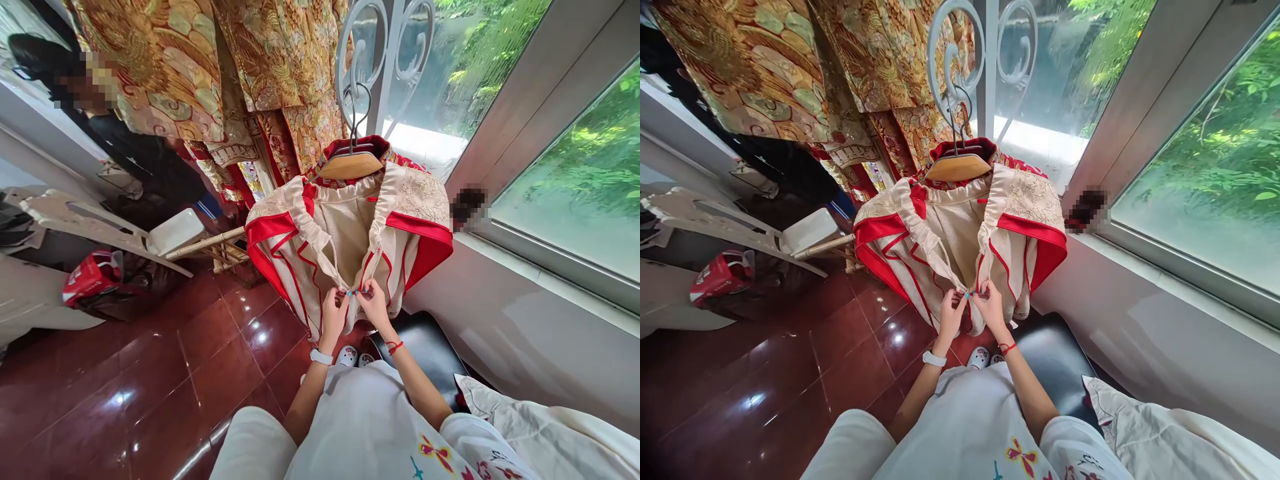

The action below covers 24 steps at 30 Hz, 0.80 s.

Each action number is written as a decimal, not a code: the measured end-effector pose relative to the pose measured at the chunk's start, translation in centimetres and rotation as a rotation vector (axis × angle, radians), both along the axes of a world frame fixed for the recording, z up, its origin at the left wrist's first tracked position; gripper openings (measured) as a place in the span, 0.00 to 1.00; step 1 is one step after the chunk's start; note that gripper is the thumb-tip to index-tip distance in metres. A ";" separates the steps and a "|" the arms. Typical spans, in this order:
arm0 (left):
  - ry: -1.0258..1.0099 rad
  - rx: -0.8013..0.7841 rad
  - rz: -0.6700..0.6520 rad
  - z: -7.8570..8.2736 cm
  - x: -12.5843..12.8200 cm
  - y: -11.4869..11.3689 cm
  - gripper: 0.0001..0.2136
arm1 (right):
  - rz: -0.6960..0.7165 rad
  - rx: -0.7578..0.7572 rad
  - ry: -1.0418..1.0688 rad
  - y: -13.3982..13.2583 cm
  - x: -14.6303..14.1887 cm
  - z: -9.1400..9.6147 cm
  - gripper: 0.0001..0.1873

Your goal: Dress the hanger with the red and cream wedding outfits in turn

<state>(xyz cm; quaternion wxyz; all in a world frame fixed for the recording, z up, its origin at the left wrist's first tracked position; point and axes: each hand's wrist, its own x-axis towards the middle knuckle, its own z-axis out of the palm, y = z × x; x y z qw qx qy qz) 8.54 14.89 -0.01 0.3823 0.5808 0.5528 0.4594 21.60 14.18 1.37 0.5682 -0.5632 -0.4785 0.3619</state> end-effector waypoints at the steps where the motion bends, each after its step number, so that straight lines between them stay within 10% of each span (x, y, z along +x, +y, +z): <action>1: 0.010 0.001 0.004 0.2 0.0 -0.2 0.07 | 0.007 0.000 0.008 -0.2 0.1 -0.1 0.13; 13: -0.217 -0.344 -0.091 2.1 -1.0 0.4 0.10 | 0.138 0.026 0.001 -0.8 0.3 -0.2 0.15; 24: -0.282 -0.374 -0.055 3.3 -0.8 -0.9 0.14 | 0.225 -0.169 -0.646 -1.1 -1.5 -2.5 0.06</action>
